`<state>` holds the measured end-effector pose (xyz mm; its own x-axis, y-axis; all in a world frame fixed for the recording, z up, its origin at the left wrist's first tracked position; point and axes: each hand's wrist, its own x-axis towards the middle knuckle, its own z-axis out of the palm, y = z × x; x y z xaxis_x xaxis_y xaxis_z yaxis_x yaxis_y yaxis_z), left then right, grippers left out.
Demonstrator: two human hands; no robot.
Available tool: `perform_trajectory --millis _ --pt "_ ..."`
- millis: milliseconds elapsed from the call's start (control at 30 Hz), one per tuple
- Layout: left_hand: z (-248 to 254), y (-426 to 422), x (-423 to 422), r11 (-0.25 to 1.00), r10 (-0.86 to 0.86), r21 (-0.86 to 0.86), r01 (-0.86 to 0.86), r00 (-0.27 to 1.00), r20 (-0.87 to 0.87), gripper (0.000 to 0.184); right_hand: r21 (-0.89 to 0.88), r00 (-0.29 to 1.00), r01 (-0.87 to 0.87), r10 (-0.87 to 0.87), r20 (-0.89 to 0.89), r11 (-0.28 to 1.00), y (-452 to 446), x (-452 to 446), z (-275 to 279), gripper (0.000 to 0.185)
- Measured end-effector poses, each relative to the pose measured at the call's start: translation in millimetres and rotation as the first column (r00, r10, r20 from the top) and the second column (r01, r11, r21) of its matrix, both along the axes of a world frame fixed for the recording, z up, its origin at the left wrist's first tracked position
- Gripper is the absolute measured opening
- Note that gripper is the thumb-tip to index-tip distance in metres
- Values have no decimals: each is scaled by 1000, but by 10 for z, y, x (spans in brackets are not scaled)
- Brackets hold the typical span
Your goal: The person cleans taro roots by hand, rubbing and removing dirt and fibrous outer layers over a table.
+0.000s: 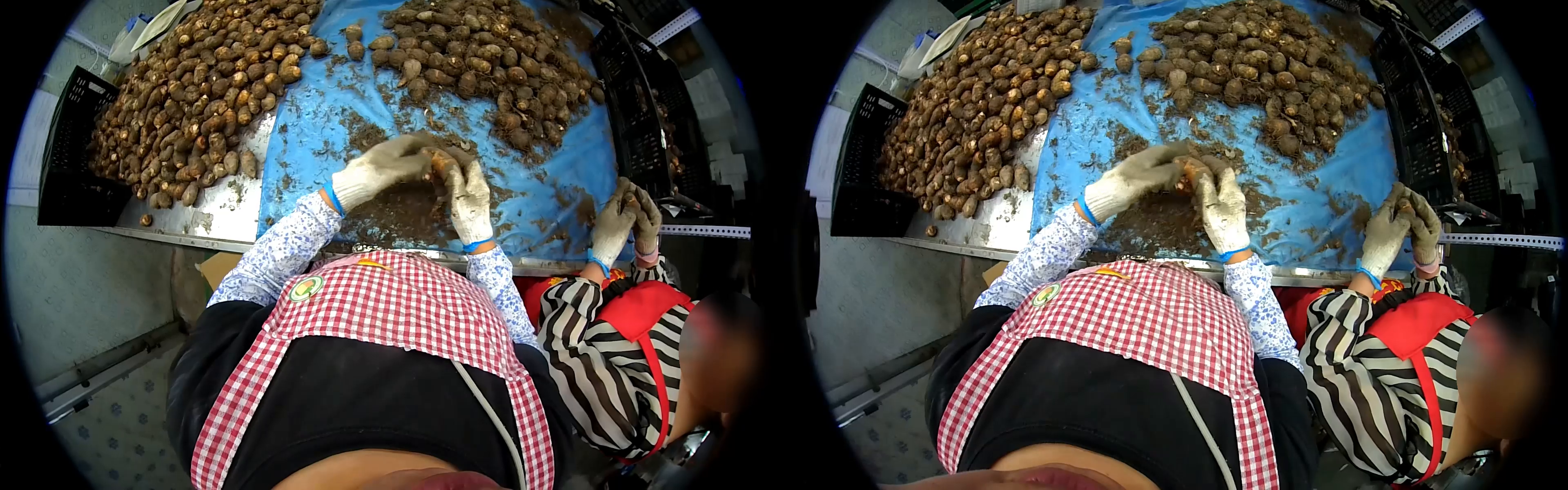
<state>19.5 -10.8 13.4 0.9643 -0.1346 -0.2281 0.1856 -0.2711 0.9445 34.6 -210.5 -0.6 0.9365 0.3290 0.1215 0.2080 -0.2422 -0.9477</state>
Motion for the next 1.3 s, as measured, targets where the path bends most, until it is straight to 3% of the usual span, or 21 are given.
perform_trajectory --millis 67,200,233,367,433,533,567,600,633,667,733,767,800,900,933,1033,1067,1133,1167,1267,1300 --pt "111 -44 -81 993 -108 57 106 994 36 47 -243 875 38 86 477 969 20 44 -96 27" --pt "-82 -65 -121 979 11 201 -24 998 63 37 -35 963 -138 143 230 990 15 60 22 31" --pt "-29 -41 -127 983 -2 183 -4 999 34 36 151 975 -222 215 58 963 3 90 -23 34" --pt "53 67 -59 992 44 121 -46 999 20 35 413 921 -96 239 -309 906 74 6 115 35" --pt "61 66 -40 994 108 18 -109 994 34 35 174 984 -173 175 3 969 73 43 5 36" --pt "233 30 -128 892 115 -424 -159 985 -128 34 -75 923 -152 168 346 986 105 94 24 31" --pt "139 25 48 980 -141 -165 107 967 -212 33 -169 906 -155 208 370 973 115 100 78 29" --pt "556 -91 -145 983 -42 166 72 983 -178 30 -260 887 -155 250 389 953 131 105 119 27" --pt "252 -101 -189 979 68 191 -75 997 44 29 -247 838 -73 194 511 966 195 84 138 21" --pt "-49 -113 -219 958 169 183 -222 949 265 28 -249 900 -67 166 403 966 236 68 179 20" --pt "304 -134 -268 944 139 273 -186 973 185 28 -254 980 -50 96 172 966 270 49 253 21" --pt "425 -155 -290 935 121 316 -161 983 141 28 -104 981 -82 99 165 991 254 52 212 24" --pt "418 -166 -298 934 73 327 -143 973 217 28 45 995 -81 83 -48 996 260 74 196 26" --pt "432 -206 -340 917 18 336 -216 862 506 28 475 712 82 282 -643 876 253 75 -16 26" --pt "464 -229 -344 945 121 222 -241 887 445 27 646 632 51 477 -611 761 226 11 -160 26" --pt "538 -205 -269 938 345 -3 -347 932 107 28 385 811 -83 286 -510 919 260 -59 -121 37" --pt "403 -151 -238 927 362 -37 -372 867 342 27 360 825 -157 322 -464 920 183 -16 9 37" --pt "-58 -77 -195 912 346 -116 -394 583 735 27 282 827 33 132 -546 959 184 13 359 37" --pt "-130 -78 -188 924 325 -121 -362 580 747 24 -67 976 -217 217 1 974 56 4 229 37" --pt "117 -171 -273 956 182 95 -276 817 548 20 81 947 -139 156 -281 987 252 -87 424 33" --pt "126 -159 -261 930 186 159 -331 799 572 18 -3 996 -70 71 60 998 300 -142 402 28"
